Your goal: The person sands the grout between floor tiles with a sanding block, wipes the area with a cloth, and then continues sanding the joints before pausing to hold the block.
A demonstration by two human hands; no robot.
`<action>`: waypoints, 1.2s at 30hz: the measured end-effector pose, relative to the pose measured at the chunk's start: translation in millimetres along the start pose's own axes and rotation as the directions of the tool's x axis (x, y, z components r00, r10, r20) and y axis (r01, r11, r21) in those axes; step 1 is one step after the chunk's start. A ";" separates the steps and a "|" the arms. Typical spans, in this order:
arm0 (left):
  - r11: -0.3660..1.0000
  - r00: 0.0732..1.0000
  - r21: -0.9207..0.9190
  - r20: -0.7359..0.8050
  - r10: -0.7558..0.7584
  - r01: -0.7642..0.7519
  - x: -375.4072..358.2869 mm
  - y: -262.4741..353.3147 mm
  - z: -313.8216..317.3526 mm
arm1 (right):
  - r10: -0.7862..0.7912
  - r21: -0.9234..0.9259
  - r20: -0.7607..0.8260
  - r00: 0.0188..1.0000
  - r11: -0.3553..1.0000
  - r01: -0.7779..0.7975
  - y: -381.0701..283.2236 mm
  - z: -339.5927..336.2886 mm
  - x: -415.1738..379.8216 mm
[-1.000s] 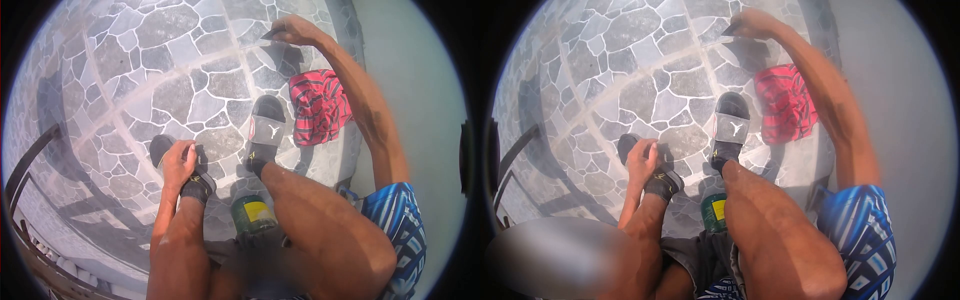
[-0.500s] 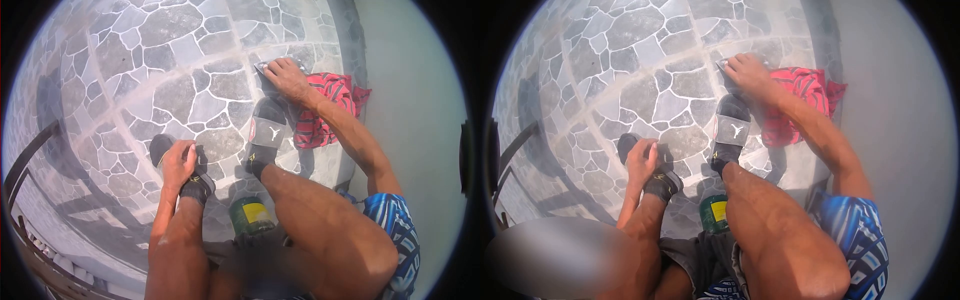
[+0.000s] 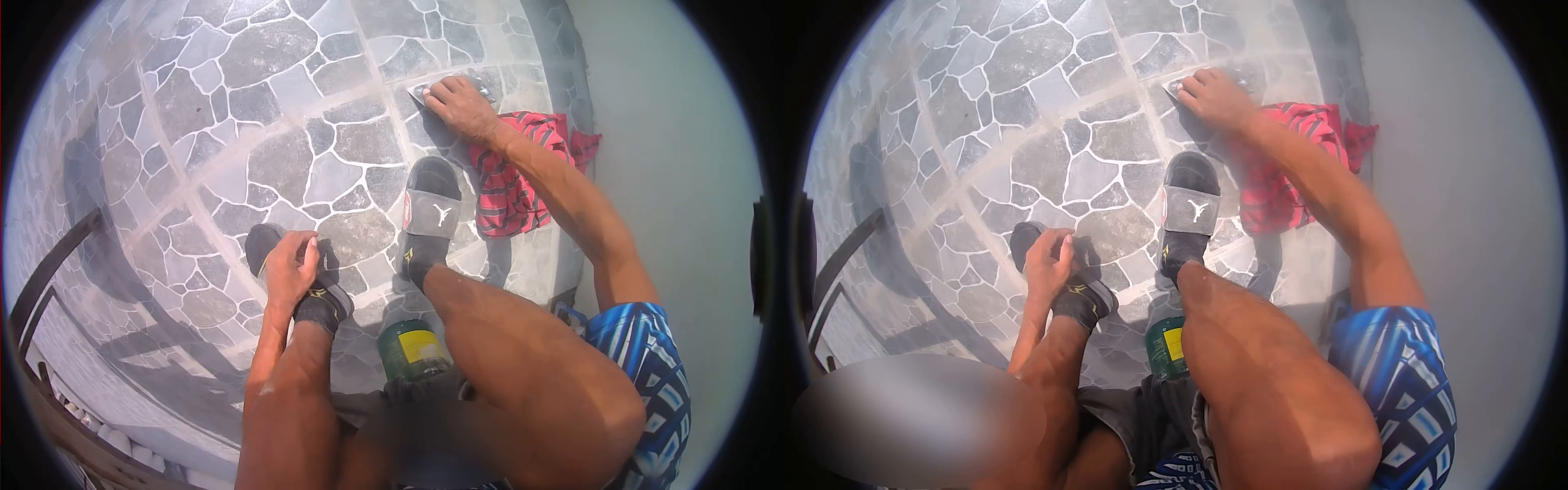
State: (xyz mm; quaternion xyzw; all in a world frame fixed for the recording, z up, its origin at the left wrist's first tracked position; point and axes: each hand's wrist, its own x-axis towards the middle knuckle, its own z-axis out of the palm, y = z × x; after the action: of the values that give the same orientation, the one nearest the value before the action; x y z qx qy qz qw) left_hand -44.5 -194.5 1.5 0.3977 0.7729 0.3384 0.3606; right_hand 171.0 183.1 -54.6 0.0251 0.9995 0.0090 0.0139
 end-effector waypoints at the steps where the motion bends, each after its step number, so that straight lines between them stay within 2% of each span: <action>1: 1.000 1.000 -0.003 -0.006 0.007 -0.007 2.9 -0.2 -1.7 | -0.026 -0.006 -0.019 0.999 1.000 0.026 4.3 1.6 1.3; 4: 1.000 1.000 -0.021 0.000 0.017 -0.017 -1.6 -2.2 3.0 | -0.062 -0.029 -0.063 0.996 0.998 0.060 9.8 6.7 -0.3; 7: 0.999 0.999 -0.007 -0.010 0.049 -0.050 -2.7 -5.5 4.1 | 0.137 0.054 -0.023 0.990 0.989 -0.136 8.6 -15.1 31.7; 11: 0.999 0.999 -0.018 -0.032 0.033 -0.033 0.9 -2.5 0.2 | -0.102 0.020 -0.092 0.991 0.994 0.104 -28.6 6.0 14.0; 12: 0.999 0.999 -0.031 -0.033 0.014 -0.015 -2.2 -3.9 1.9 | -0.088 0.024 -0.112 0.990 0.996 0.091 -28.3 7.0 13.3; 15: 0.998 0.999 -0.050 -0.004 -0.040 0.040 -3.8 -5.1 1.9 | 0.137 0.048 -0.018 0.990 0.989 -0.136 -12.3 -8.7 35.0; 16: 0.999 1.000 -0.034 -0.004 -0.017 0.017 -4.7 -5.0 0.9 | 0.195 0.055 0.038 0.980 0.979 -0.197 -14.5 -13.4 41.6; 19: 0.999 0.998 -0.019 -0.027 0.049 -0.049 2.0 -3.2 -1.7 | -0.080 0.043 -0.035 0.996 0.996 0.081 -29.1 6.3 23.6; 20: 0.998 0.998 -0.034 -0.033 0.046 -0.047 1.8 -3.3 -0.7 | -0.112 0.045 -0.044 0.993 0.992 0.114 -26.6 2.6 22.8; 23: 0.997 1.000 -0.071 -0.013 -0.020 0.019 -5.5 -7.3 2.3 | 0.010 -0.013 -0.068 0.998 1.000 -0.011 -2.3 -2.3 40.8; 24: 0.996 0.999 -0.079 -0.001 -0.038 0.038 -4.9 -7.7 1.9 | 0.115 0.026 -0.054 0.992 0.993 -0.114 -1.4 -1.6 47.2; 28: 0.998 0.998 -0.035 -0.050 0.046 -0.048 0.5 -5.1 -0.7 | -0.093 0.044 -0.021 0.995 0.995 0.094 -34.4 2.1 41.7; 30: 0.998 0.997 -0.048 -0.064 0.041 -0.044 -1.8 -3.5 0.8 | 0.137 -0.008 -0.071 0.988 0.990 -0.138 -16.9 3.3 48.2; 31: 0.997 1.000 -0.070 -0.015 -0.019 0.018 -2.5 -4.9 -0.3 | 0.255 -0.025 -0.099 0.962 0.966 -0.259 -7.7 4.3 50.9; 32: 0.993 0.996 -0.087 0.036 -0.077 0.080 -1.4 -6.6 -2.4 | 0.377 0.060 -0.171 0.910 0.926 -0.373 0.1 -3.8 56.5; 33: 0.985 0.987 -0.104 0.090 -0.130 0.139 -0.4 -5.4 -3.8 | 0.397 0.158 -0.215 0.892 0.916 -0.370 -4.7 -14.2 59.7; 35: 0.950 0.983 -0.258 0.010 -0.181 0.177 8.1 11.8 2.1 | 0.434 0.321 -0.308 0.847 0.885 -0.337 -25.7 -45.3 73.6; 36: 0.923 0.977 -0.337 -0.033 -0.209 0.186 14.3 20.7 3.9 | 0.457 0.540 -0.233 0.859 0.795 -0.276 -50.3 -67.0 81.5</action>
State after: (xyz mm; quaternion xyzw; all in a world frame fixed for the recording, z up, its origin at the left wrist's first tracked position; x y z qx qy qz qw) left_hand -39.6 -171.9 12.2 0.2398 0.7527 0.4389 0.4281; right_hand 85.2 135.8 9.2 0.2222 0.9298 -0.2365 -0.1738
